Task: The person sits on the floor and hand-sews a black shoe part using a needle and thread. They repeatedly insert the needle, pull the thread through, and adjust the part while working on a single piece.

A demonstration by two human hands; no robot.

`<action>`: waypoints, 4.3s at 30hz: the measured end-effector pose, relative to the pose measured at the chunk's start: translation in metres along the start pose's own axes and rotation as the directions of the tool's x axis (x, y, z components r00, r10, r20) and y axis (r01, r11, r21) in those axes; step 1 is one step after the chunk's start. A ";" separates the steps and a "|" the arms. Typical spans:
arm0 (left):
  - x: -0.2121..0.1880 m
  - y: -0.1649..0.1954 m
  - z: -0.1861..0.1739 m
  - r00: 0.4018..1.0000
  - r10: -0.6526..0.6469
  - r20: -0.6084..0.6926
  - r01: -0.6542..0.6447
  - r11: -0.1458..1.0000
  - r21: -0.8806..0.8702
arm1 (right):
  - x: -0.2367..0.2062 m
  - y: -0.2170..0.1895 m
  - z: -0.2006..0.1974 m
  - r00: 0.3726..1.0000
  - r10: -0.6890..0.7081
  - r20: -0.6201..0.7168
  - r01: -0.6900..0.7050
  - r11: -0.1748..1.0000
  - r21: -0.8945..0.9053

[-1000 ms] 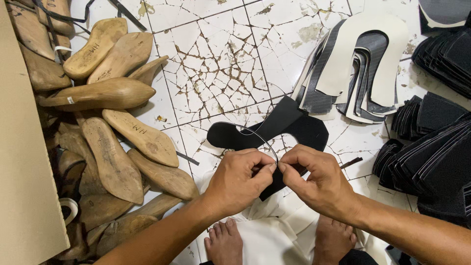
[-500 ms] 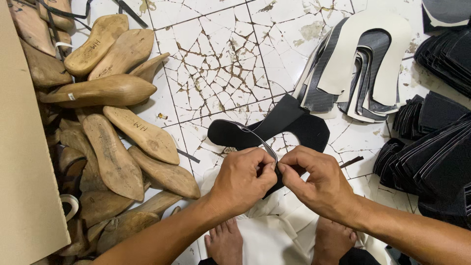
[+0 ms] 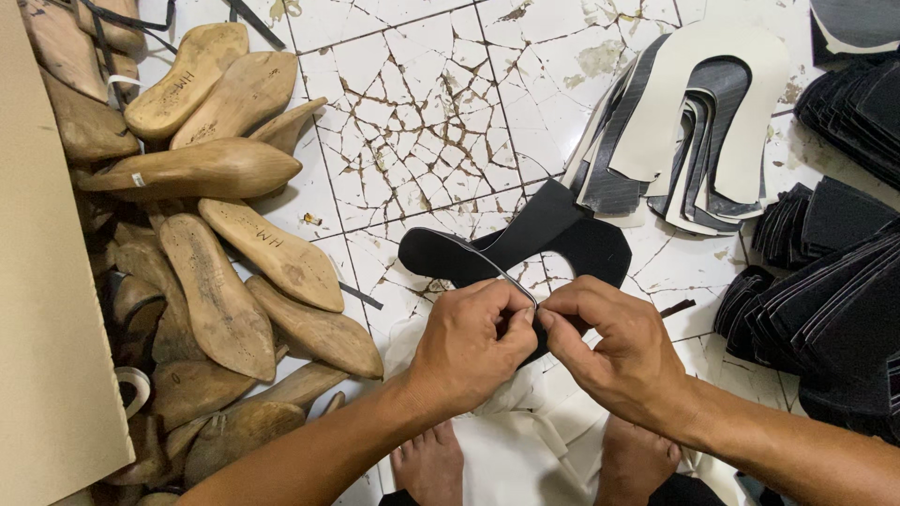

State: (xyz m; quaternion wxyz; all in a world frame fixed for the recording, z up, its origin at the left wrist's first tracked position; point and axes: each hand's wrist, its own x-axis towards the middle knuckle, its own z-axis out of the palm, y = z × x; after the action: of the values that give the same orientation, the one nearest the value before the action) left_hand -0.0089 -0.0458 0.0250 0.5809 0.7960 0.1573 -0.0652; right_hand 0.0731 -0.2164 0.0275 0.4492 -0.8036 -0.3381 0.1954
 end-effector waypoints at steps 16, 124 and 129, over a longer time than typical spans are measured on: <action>-0.006 -0.006 0.008 0.996 0.080 -0.042 -0.083 0.993 -0.080 | -0.001 0.007 0.004 0.988 -0.150 -0.018 0.149 0.986 -0.077; 0.015 -0.021 -0.034 0.919 0.239 0.313 -0.094 0.904 -0.417 | -0.011 0.031 -0.014 0.896 0.187 0.402 -0.404 0.717 0.568; 0.015 -0.019 -0.035 0.913 0.256 0.318 -0.113 0.908 -0.404 | -0.011 0.031 -0.013 0.883 0.225 0.412 -0.435 0.721 0.539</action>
State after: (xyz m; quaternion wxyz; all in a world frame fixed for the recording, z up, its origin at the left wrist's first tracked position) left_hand -0.0033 -0.0051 0.0149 0.7454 0.6547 -0.0207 -0.1238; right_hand 0.0850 -0.2431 0.0081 0.5834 -0.6171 -0.1724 0.4992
